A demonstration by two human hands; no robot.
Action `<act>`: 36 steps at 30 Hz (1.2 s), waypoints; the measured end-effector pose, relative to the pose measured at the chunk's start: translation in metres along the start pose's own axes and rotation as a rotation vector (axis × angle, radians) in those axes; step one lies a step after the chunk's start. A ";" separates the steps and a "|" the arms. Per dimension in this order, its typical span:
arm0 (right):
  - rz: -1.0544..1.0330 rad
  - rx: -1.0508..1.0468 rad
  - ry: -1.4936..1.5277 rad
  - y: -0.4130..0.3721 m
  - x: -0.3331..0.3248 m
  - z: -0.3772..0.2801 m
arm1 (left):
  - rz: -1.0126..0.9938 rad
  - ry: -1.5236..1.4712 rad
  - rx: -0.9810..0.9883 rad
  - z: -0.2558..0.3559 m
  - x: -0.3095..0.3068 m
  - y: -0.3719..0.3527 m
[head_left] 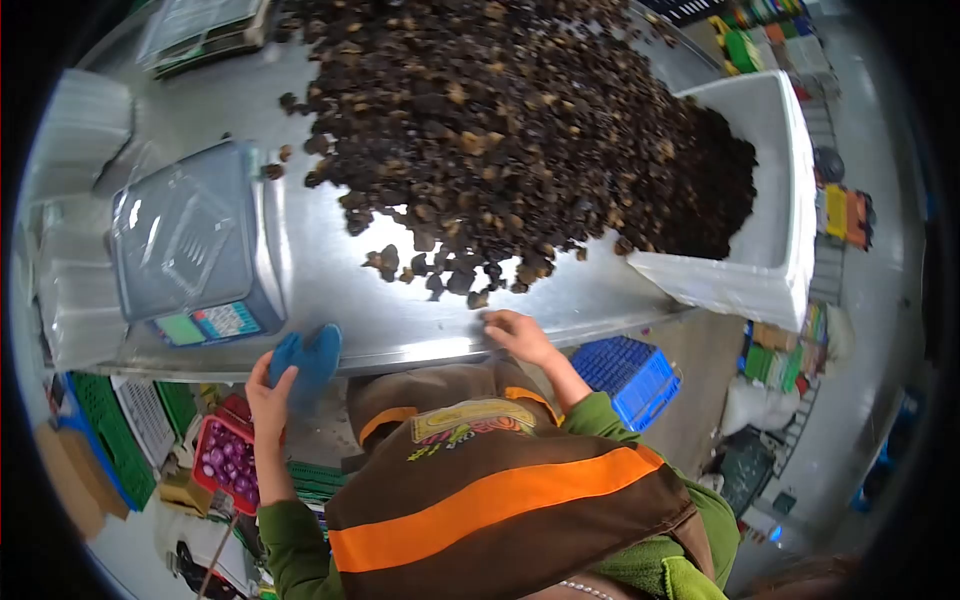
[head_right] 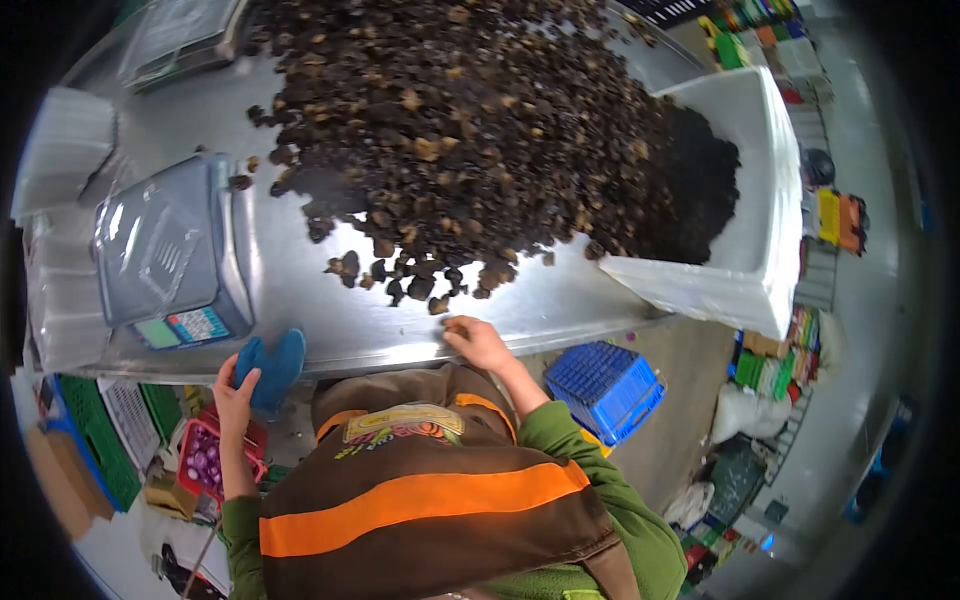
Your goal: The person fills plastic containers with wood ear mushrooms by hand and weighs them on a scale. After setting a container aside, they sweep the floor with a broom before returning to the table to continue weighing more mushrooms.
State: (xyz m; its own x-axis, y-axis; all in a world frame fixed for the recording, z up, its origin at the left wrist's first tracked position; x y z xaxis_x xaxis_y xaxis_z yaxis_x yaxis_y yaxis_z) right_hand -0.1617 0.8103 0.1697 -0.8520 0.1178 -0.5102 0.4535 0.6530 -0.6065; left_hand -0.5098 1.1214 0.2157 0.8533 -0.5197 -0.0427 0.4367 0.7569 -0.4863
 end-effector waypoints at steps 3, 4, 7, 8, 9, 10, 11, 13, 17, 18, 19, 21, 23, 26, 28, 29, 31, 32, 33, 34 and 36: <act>0.045 0.009 0.063 0.010 -0.004 0.004 | 0.186 0.225 0.142 0.009 -0.081 -0.010; 0.035 -0.012 0.063 0.010 -0.004 0.000 | 0.242 0.289 0.178 0.013 -0.112 -0.007; 0.041 -0.011 0.071 0.011 0.002 -0.013 | 0.410 0.496 0.292 0.043 -0.190 0.009; 0.023 0.005 0.049 0.009 0.008 -0.016 | 0.437 0.614 0.356 0.051 -0.215 0.020; 0.007 0.024 0.025 0.008 0.012 -0.019 | 0.460 0.731 0.420 0.056 -0.238 0.031; 0.012 0.026 0.024 0.009 0.017 -0.021 | 0.504 0.924 0.486 0.064 -0.254 0.040; -0.014 0.008 0.023 0.009 0.027 -0.024 | 0.538 1.116 0.554 0.073 -0.265 0.047; -0.031 0.008 0.025 0.000 0.040 -0.023 | 0.585 1.314 0.595 0.085 -0.281 0.060; 0.273 -0.079 -0.055 -0.036 0.025 -0.037 | 0.896 0.907 0.821 0.135 -0.207 0.050; 0.302 0.064 0.020 -0.044 0.019 -0.028 | 0.792 0.804 0.953 0.147 -0.164 0.041; 0.320 0.190 0.102 -0.049 0.014 -0.022 | 0.635 0.766 1.000 0.140 -0.131 0.047; 0.460 0.249 0.257 -0.047 0.003 0.008 | 0.249 0.663 1.051 0.109 -0.051 0.050; 0.548 0.267 0.438 -0.031 -0.012 0.036 | -0.257 0.538 0.771 0.085 0.045 0.057; 0.715 0.198 0.425 0.010 -0.061 0.040 | -0.684 0.520 0.718 0.062 0.154 0.085; 0.802 0.186 0.393 0.040 -0.095 0.029 | -0.687 0.505 0.621 0.070 0.215 0.105; 0.831 0.200 0.336 0.056 -0.106 0.026 | -0.629 0.577 0.903 0.078 0.241 0.117; 0.904 0.269 0.057 0.083 -0.118 0.004 | -0.496 0.671 0.992 0.096 0.284 0.130; 0.849 0.293 0.134 0.096 -0.113 -0.009 | -0.452 0.787 0.892 0.094 0.300 0.140; 0.791 0.317 0.212 0.107 -0.104 -0.024 | -0.484 0.835 0.785 0.088 0.311 0.148; 0.734 0.244 0.253 0.117 -0.093 -0.038 | -0.542 0.859 0.721 0.081 0.316 0.151; 0.628 0.130 0.305 0.136 -0.058 -0.055 | -0.662 0.999 0.651 0.077 0.319 0.141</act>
Point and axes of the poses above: each hand's wrist, its own y-axis towards the middle knuckle, its own x-axis out of the palm, z = x × y, the point moved 5 cm from there along y, towards the middle knuckle, and after that the axes turned 8 degrees about -y, right-handed, at the moved point
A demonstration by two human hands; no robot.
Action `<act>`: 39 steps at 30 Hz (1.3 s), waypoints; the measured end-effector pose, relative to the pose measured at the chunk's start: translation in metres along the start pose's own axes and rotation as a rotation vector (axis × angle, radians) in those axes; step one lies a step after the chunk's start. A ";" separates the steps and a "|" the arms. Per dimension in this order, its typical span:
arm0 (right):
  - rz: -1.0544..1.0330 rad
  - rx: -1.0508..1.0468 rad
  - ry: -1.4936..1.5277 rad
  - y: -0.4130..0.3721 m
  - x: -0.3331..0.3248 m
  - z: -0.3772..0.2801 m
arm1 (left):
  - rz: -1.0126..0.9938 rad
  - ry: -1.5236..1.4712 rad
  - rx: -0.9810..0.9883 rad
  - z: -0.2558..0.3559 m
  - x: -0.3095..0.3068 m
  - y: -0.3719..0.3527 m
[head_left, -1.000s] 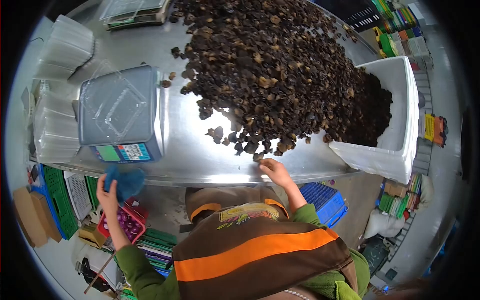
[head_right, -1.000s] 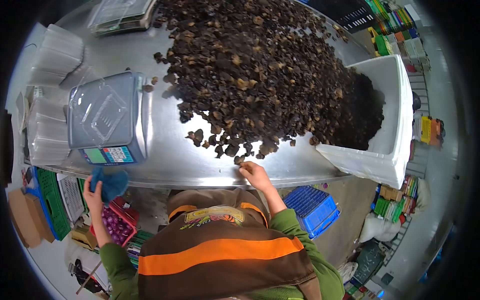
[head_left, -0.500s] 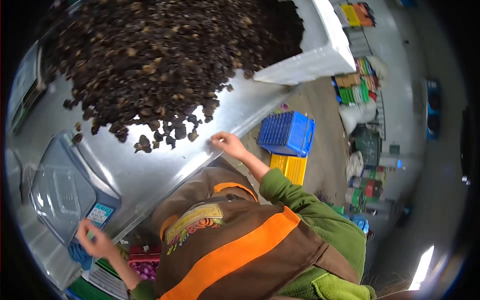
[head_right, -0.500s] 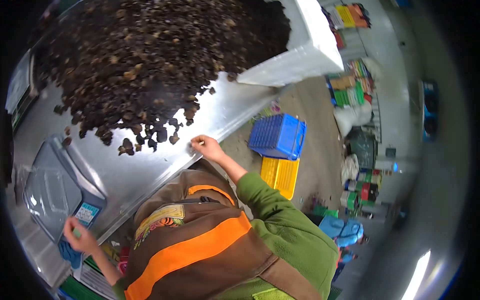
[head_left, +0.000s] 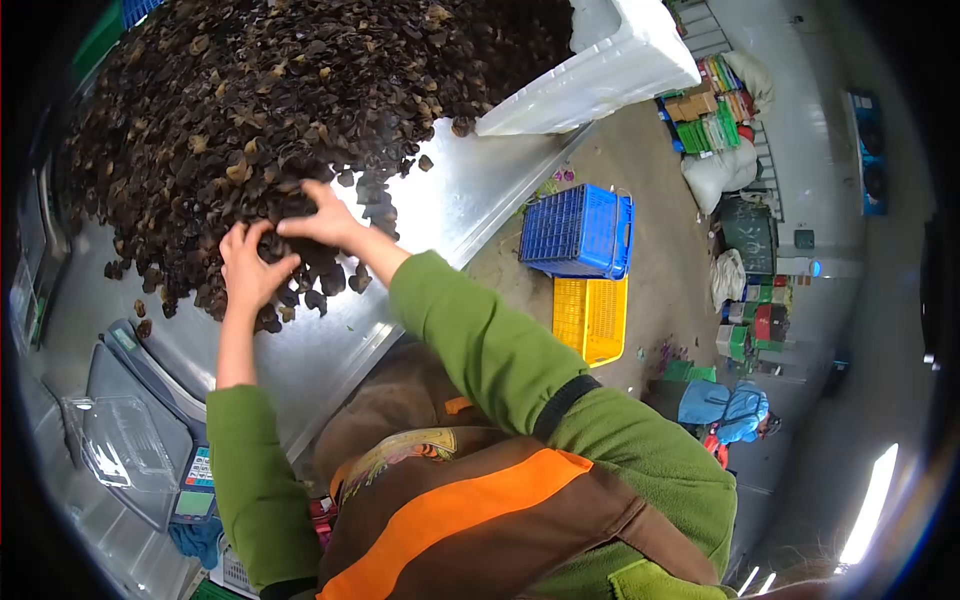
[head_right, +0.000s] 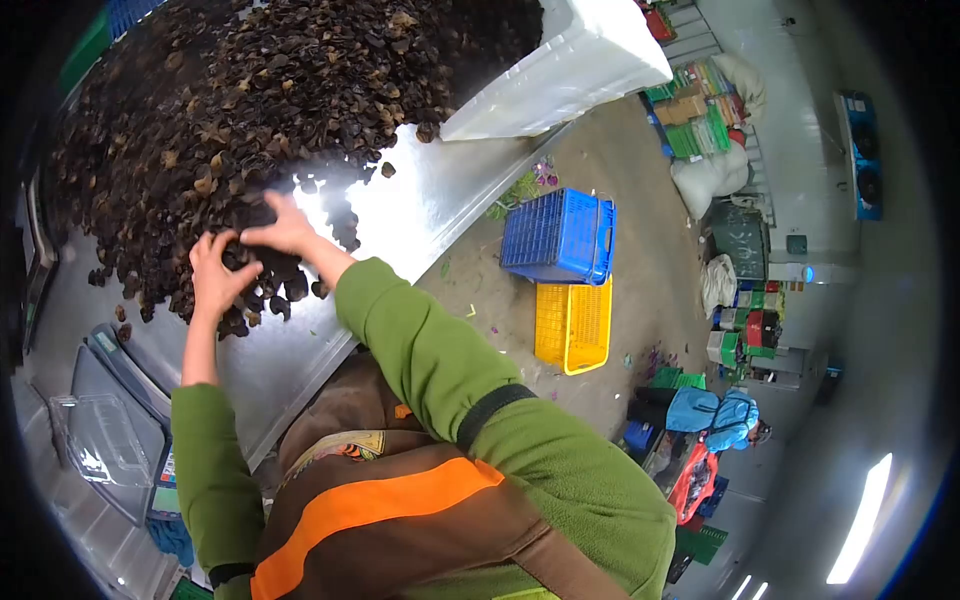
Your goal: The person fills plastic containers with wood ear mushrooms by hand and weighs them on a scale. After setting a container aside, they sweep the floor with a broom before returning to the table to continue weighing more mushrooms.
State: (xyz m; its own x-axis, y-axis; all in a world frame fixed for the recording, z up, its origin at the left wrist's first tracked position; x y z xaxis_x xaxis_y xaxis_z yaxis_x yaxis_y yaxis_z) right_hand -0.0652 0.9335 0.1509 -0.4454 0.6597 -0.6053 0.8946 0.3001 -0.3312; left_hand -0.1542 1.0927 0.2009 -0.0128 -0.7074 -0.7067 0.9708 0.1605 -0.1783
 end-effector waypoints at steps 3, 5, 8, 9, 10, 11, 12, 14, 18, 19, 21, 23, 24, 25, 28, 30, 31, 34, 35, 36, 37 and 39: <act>-0.083 -0.169 0.091 -0.047 0.034 -0.007 | 0.031 0.085 0.180 0.004 -0.003 -0.039; -0.063 -0.294 -0.087 -0.089 0.025 -0.027 | 0.088 0.117 0.258 0.000 -0.004 -0.069; -0.069 -0.568 -0.260 -0.117 0.015 -0.020 | 0.154 0.133 0.292 -0.014 -0.003 -0.104; -0.070 -0.563 -0.260 -0.114 0.007 -0.012 | 0.149 0.131 0.291 -0.020 -0.002 -0.112; -0.029 -0.564 -0.262 -0.109 -0.002 -0.001 | 0.169 0.108 0.268 -0.028 -0.001 -0.118; 0.008 -0.564 -0.263 -0.106 -0.011 0.009 | 0.187 0.083 0.241 -0.036 0.002 -0.125; 0.043 -0.486 -0.279 -0.103 -0.023 0.019 | 0.230 0.027 0.235 -0.032 -0.003 -0.129; 0.113 -0.336 -0.283 -0.095 -0.048 0.036 | 0.285 -0.024 0.224 -0.047 -0.004 -0.136; 0.346 -0.243 -0.415 -0.099 -0.082 0.034 | 0.442 -0.074 0.206 -0.050 -0.015 -0.138; 0.440 -0.275 -0.600 -0.109 -0.089 0.016 | 0.504 -0.058 0.212 -0.045 -0.020 -0.136; 0.420 -0.394 -0.706 -0.125 -0.081 0.002 | 0.517 -0.047 0.219 -0.036 -0.023 -0.132; 0.163 -0.458 -0.532 -0.142 -0.050 0.024 | 0.521 -0.071 0.230 -0.032 -0.024 -0.129; 0.095 -0.406 -0.469 -0.158 -0.036 0.029 | 0.521 -0.073 0.230 -0.030 -0.025 -0.127; -0.107 -0.269 -0.418 -0.170 -0.022 0.040 | 0.520 -0.078 0.236 -0.027 -0.026 -0.127; -0.176 -0.239 -0.497 -0.188 0.007 0.053 | 0.516 -0.108 0.235 -0.027 -0.025 -0.131; -0.123 -0.265 -0.524 -0.191 0.017 0.052 | 0.509 -0.125 0.223 -0.030 -0.027 -0.137; -0.075 -0.259 -0.500 -0.191 0.019 0.051 | 0.507 -0.140 0.210 -0.032 -0.027 -0.141; -0.011 -0.223 -0.465 -0.191 0.030 0.052 | 0.489 -0.150 0.188 -0.041 -0.028 -0.151; 0.006 -0.196 -0.456 -0.190 0.033 0.054 | 0.478 -0.146 0.181 -0.045 -0.029 -0.154; 0.010 -0.196 -0.453 -0.190 0.038 0.055 | 0.477 -0.144 0.185 -0.048 -0.030 -0.157; 0.039 -0.206 -0.472 -0.191 0.041 0.055 | 0.466 -0.157 0.175 -0.051 -0.031 -0.160; 0.078 -0.214 -0.494 -0.193 0.039 0.053 | 0.454 -0.173 0.175 -0.057 -0.033 -0.165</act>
Point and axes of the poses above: each hand's wrist, its own y-axis towards the middle knuckle, its own x-axis out of the palm, z = x × y, the point moved 5 cm from there along y, towards the middle knuckle, and after that the axes turned 8 degrees about -y, right-handed, at the moved point
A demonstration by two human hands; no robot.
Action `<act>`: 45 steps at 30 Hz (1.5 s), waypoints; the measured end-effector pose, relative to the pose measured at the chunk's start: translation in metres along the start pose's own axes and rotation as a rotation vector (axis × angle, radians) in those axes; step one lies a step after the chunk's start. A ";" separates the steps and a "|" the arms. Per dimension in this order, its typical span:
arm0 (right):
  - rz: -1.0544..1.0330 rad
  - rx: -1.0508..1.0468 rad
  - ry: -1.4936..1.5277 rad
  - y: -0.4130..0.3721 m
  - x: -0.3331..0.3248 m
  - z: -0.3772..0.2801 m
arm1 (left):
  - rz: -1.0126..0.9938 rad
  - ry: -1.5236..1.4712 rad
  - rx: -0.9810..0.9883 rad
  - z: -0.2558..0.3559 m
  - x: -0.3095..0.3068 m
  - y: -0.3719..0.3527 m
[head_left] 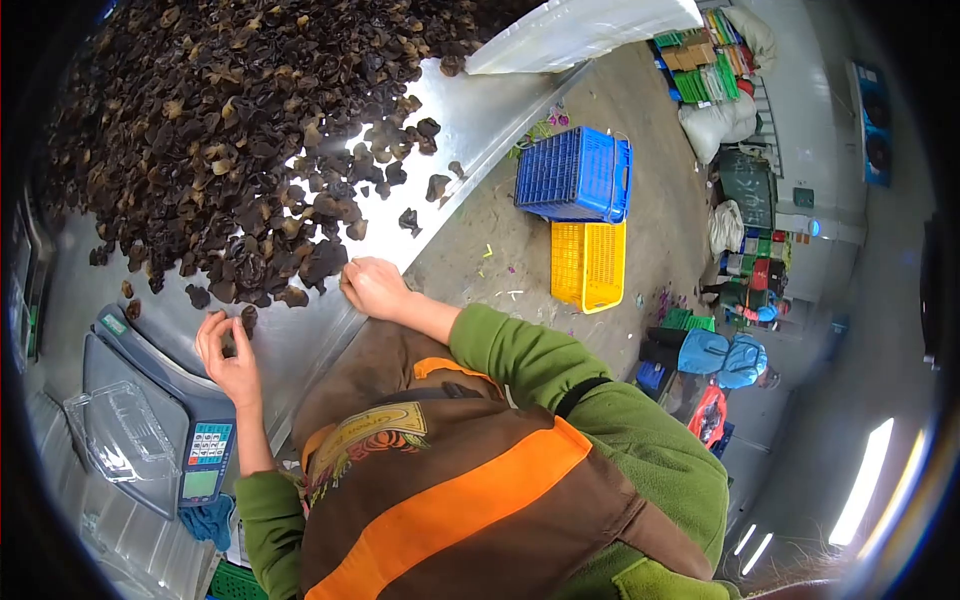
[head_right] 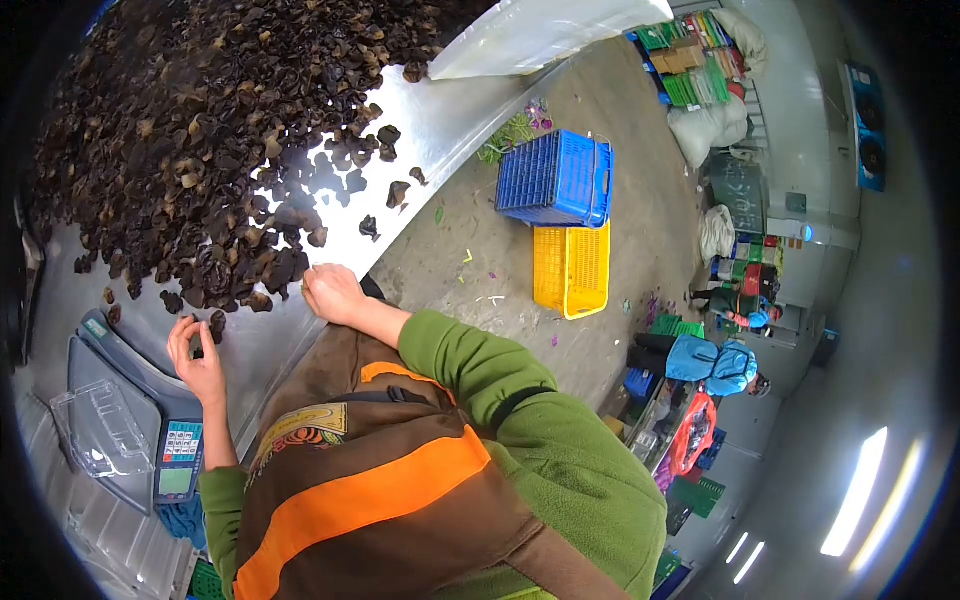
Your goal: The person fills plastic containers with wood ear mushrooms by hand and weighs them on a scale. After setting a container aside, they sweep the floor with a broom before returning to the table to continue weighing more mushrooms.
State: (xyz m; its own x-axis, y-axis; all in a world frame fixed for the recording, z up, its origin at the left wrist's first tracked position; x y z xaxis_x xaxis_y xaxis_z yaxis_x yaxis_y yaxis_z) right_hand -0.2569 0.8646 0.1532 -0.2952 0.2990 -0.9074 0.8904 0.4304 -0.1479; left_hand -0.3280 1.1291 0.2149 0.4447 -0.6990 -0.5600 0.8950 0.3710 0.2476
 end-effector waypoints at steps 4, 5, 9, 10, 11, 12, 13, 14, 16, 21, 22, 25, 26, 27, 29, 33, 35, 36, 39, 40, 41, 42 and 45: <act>-0.114 0.120 0.381 -0.022 -0.059 0.006 | -0.029 -0.089 -0.056 -0.009 -0.008 -0.005; -0.115 0.198 0.488 -0.037 -0.077 0.015 | -0.038 -0.130 -0.105 -0.013 -0.009 -0.007; -0.078 0.836 1.717 -0.164 -0.055 0.132 | -0.068 -0.163 -0.078 -0.030 -0.005 -0.016; -0.208 1.022 1.519 -0.196 -0.039 0.150 | -0.090 -0.184 -0.061 -0.030 -0.006 -0.018; -0.178 1.023 1.515 -0.215 -0.031 0.168 | -0.106 -0.181 -0.061 -0.029 -0.005 -0.018; -0.252 0.998 1.231 -0.219 -0.041 0.169 | -0.111 -0.175 -0.065 -0.027 0.000 -0.017; -0.325 0.974 0.965 -0.227 -0.042 0.161 | -0.116 -0.209 -0.051 -0.023 0.000 -0.015; -0.396 0.935 0.692 -0.227 -0.051 0.152 | -0.119 -0.212 -0.045 -0.022 0.001 -0.013; -0.517 0.817 0.143 -0.213 -0.075 0.135 | -0.093 -0.196 -0.080 -0.026 0.003 -0.010; 0.116 0.382 0.164 -0.082 -0.101 0.079 | -0.106 -0.214 0.053 -0.005 0.033 0.032; 0.224 0.275 0.359 -0.052 -0.099 0.068 | -0.113 -0.153 0.116 0.004 0.041 0.045; 0.174 0.230 0.514 0.033 -0.083 0.033 | -0.139 0.120 0.161 0.021 0.071 0.070; 0.199 0.176 0.494 0.053 -0.076 0.020 | -0.191 0.196 0.147 0.014 0.084 0.069; 0.225 0.079 0.347 0.066 -0.066 0.008 | -0.313 0.224 0.025 0.013 0.093 0.064; 0.206 -0.076 0.136 0.072 -0.050 -0.010 | -0.363 0.217 0.088 0.024 0.098 0.044; 0.135 -0.238 0.078 0.038 -0.048 -0.020 | -0.466 0.157 0.209 0.046 0.079 0.000; 0.081 -0.235 0.063 0.022 -0.057 -0.007 | -0.469 0.113 0.217 0.044 0.067 -0.013; 0.114 -0.217 0.083 0.019 -0.059 0.000 | -0.453 0.087 0.247 0.042 0.060 -0.017; 0.066 -0.126 0.181 0.027 -0.061 0.025 | -0.248 0.013 0.184 0.029 0.040 -0.008; 0.059 -0.135 0.190 0.039 -0.063 0.032 | -0.142 -0.018 0.151 0.019 0.034 0.002; 0.099 -0.140 0.238 0.055 -0.065 0.039 | -0.026 -0.045 0.079 0.007 0.027 0.013; 0.138 -0.141 0.286 0.073 -0.066 0.044 | 0.094 -0.083 -0.101 -0.024 0.021 0.020; 0.248 -0.038 0.411 0.136 -0.097 0.047 | 0.361 -0.151 -0.500 -0.094 0.002 0.060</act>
Point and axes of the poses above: each hand's wrist, its own y-axis towards the middle knuckle, its own x-axis out of the palm, z = x × y, the point moved 5 cm from there along y, towards the middle knuckle, and after that the axes turned 8 degrees about -y, right-handed, at the moved point
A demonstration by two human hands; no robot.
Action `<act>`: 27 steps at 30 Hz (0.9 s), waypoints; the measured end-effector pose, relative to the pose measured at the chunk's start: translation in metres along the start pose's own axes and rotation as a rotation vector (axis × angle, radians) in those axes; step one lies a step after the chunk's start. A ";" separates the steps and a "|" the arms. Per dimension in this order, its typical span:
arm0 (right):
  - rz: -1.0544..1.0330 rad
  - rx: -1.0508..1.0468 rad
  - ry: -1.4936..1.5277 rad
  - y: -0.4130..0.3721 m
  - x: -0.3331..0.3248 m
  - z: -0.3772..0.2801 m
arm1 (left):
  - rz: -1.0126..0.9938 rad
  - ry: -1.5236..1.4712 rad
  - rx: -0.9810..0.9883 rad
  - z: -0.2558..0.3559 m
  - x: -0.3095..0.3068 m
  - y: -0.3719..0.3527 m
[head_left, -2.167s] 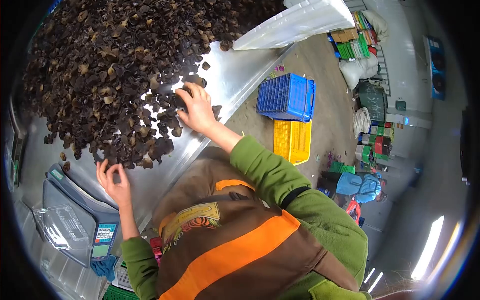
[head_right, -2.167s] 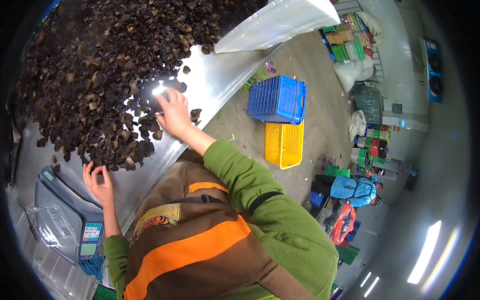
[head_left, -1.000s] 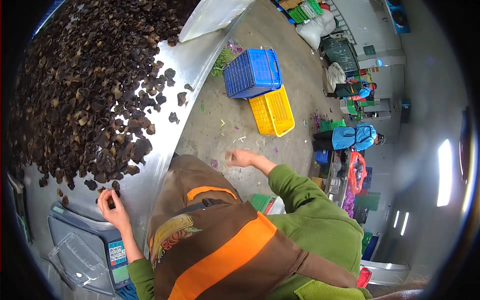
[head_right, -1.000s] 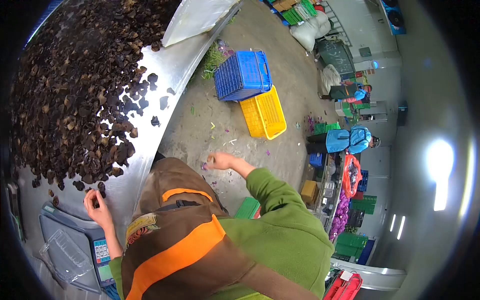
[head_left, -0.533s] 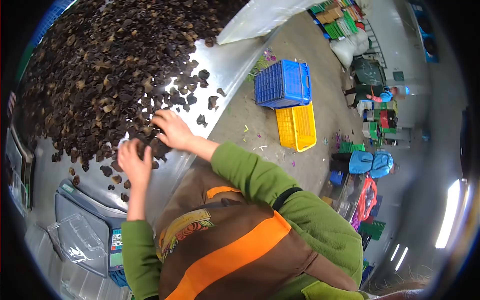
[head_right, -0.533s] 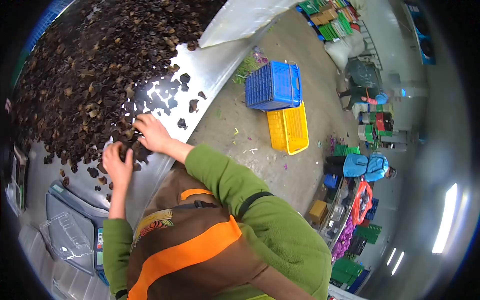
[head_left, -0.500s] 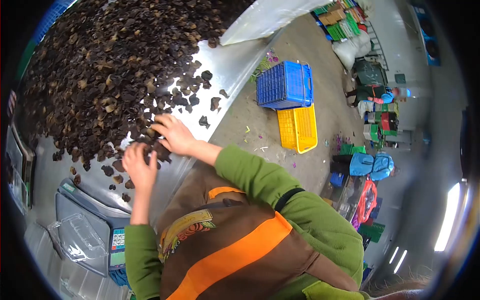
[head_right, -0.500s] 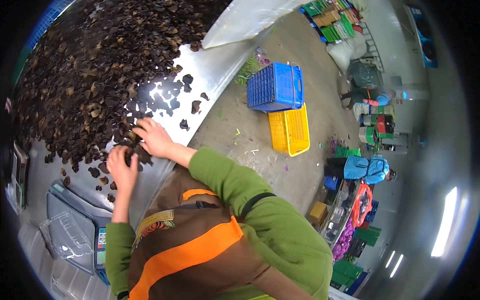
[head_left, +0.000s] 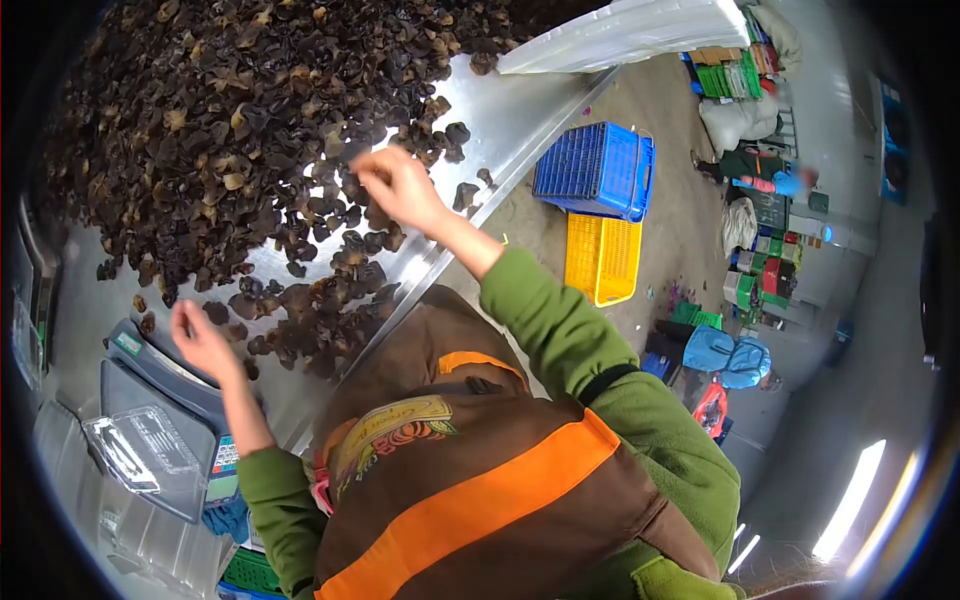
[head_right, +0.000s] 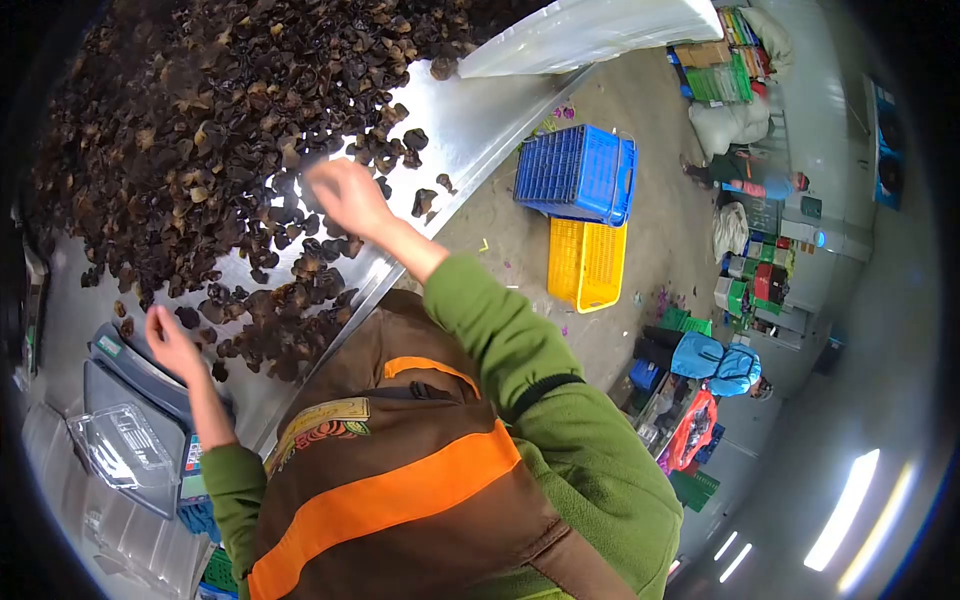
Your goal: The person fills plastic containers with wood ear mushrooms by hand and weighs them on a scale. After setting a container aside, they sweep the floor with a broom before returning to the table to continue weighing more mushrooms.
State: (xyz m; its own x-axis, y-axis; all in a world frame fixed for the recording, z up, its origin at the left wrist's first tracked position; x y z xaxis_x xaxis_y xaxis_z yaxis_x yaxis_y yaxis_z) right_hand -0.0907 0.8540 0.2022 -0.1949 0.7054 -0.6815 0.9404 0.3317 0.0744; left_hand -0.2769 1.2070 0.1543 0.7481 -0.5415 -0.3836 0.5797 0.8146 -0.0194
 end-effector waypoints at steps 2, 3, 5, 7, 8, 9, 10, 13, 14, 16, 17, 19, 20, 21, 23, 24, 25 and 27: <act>0.063 0.010 0.049 0.045 -0.006 -0.013 | -0.048 -0.054 -0.239 -0.040 0.003 0.049; 0.068 0.046 0.106 0.064 -0.006 -0.015 | -0.048 -0.051 -0.243 -0.032 0.012 0.059; -0.002 0.079 -0.010 0.100 0.018 0.004 | -0.024 -0.279 -0.688 -0.034 0.032 0.072; -0.253 0.230 0.057 0.124 0.047 0.007 | -0.108 -0.301 -0.808 -0.014 0.054 0.082; -0.285 0.342 0.145 0.126 0.056 0.002 | -0.197 -0.331 -0.926 -0.006 0.072 0.077; -0.318 0.453 0.232 0.126 0.062 -0.006 | -0.203 -0.335 -0.931 -0.001 0.087 0.073; -0.347 0.508 0.347 0.127 0.065 -0.017 | -0.367 -0.505 -0.931 0.008 0.110 0.066; -0.530 0.436 0.632 0.112 0.076 -0.029 | -0.588 -0.432 -0.874 0.034 0.142 0.041; -0.556 0.452 0.595 0.106 0.081 -0.027 | -0.722 -0.481 -0.889 0.027 0.152 0.039; -0.668 0.463 0.702 0.087 0.080 -0.033 | -0.875 -0.316 -0.672 0.048 0.148 0.028; -0.727 0.444 0.766 0.076 0.079 -0.038 | -0.914 -0.195 -0.559 0.051 0.143 0.026; -0.707 0.317 0.568 0.047 0.074 -0.034 | -1.043 -0.024 -0.389 0.083 0.123 -0.001; -0.708 0.227 0.461 0.031 0.069 -0.036 | -1.109 -0.063 -0.278 0.091 0.116 -0.017; -0.706 0.137 0.355 0.015 0.064 -0.037 | -1.258 0.028 -0.410 0.089 0.110 -0.030; -0.580 -0.060 0.150 -0.011 0.056 -0.036 | -1.092 0.130 0.288 0.106 0.092 -0.047; -0.549 -0.034 0.042 -0.022 0.051 -0.033 | -1.019 0.156 0.323 0.103 0.085 -0.055; -0.516 -0.006 -0.065 -0.031 0.046 -0.028 | -0.948 0.181 0.356 0.102 0.077 -0.061; -0.410 -0.070 -0.099 -0.041 0.036 -0.018 | -0.872 0.195 0.381 0.096 0.061 -0.068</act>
State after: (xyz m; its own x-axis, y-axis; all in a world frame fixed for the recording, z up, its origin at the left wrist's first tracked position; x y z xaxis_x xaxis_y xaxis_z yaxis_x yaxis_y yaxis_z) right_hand -0.1415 0.8774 0.1879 -0.5176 0.4438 -0.7315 0.7690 0.6161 -0.1704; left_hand -0.2397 1.0987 0.2209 -0.0403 -0.8515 -0.5228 0.9966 0.0032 -0.0821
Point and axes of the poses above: each hand's wrist, its own y-axis towards the middle knuckle, its own x-axis out of the palm, z = x × y, the point moved 5 cm from there along y, towards the middle knuckle, and after that the axes turned 8 degrees about -y, right-handed, at the moved point
